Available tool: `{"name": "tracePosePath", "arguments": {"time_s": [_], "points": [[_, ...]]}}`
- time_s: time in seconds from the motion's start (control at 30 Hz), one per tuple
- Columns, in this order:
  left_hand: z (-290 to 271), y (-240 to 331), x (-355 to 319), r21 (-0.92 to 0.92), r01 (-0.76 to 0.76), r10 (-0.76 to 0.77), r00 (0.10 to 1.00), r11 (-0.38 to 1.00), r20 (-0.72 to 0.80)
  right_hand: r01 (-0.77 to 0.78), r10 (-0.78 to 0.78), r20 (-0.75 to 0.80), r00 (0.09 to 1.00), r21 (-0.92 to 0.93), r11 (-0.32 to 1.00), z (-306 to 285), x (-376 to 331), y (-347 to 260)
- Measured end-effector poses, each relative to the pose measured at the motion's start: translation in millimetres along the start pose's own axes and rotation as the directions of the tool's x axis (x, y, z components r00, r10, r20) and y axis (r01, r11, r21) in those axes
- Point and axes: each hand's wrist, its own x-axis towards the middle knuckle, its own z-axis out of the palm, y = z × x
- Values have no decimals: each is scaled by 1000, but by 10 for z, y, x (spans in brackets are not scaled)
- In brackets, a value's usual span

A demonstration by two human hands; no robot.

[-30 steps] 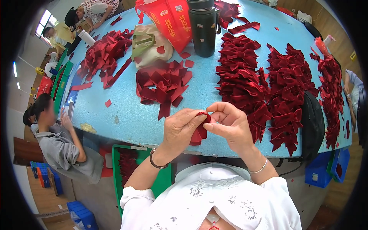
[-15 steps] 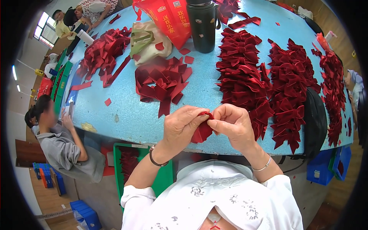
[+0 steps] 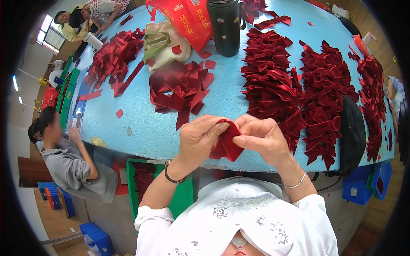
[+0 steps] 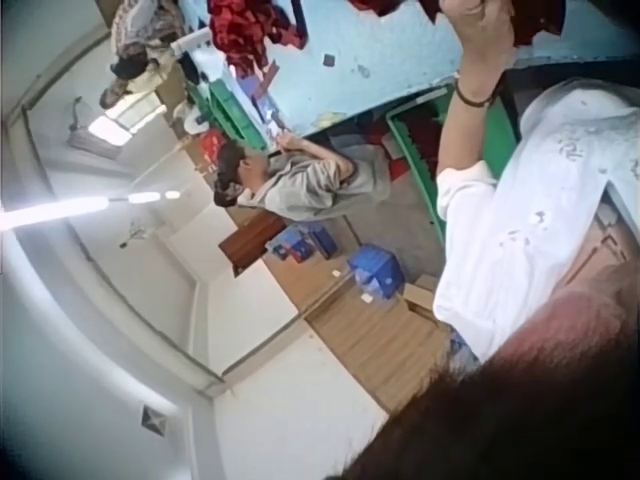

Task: Fold red fabric ribbons into decorative shapes.

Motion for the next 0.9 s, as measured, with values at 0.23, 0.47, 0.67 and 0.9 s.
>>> {"name": "tracePosePath", "arguments": {"time_s": [0.23,0.47,0.67,0.9], "points": [[-9,15,6,-132,150,-151,989,980,2,-164,164,2,987,-22,986,-25,1,-167],[26,-11,-4,-135,114,-119,992,984,-37,-188,186,-27,982,-135,973,-7,-18,-98],[63,11,-37,-147,134,-147,986,980,-84,-270,271,-9,963,-111,956,41,-61,-151],[107,4,-77,-528,330,-408,912,783,-35,422,-463,198,864,-785,452,319,-250,81]]}}
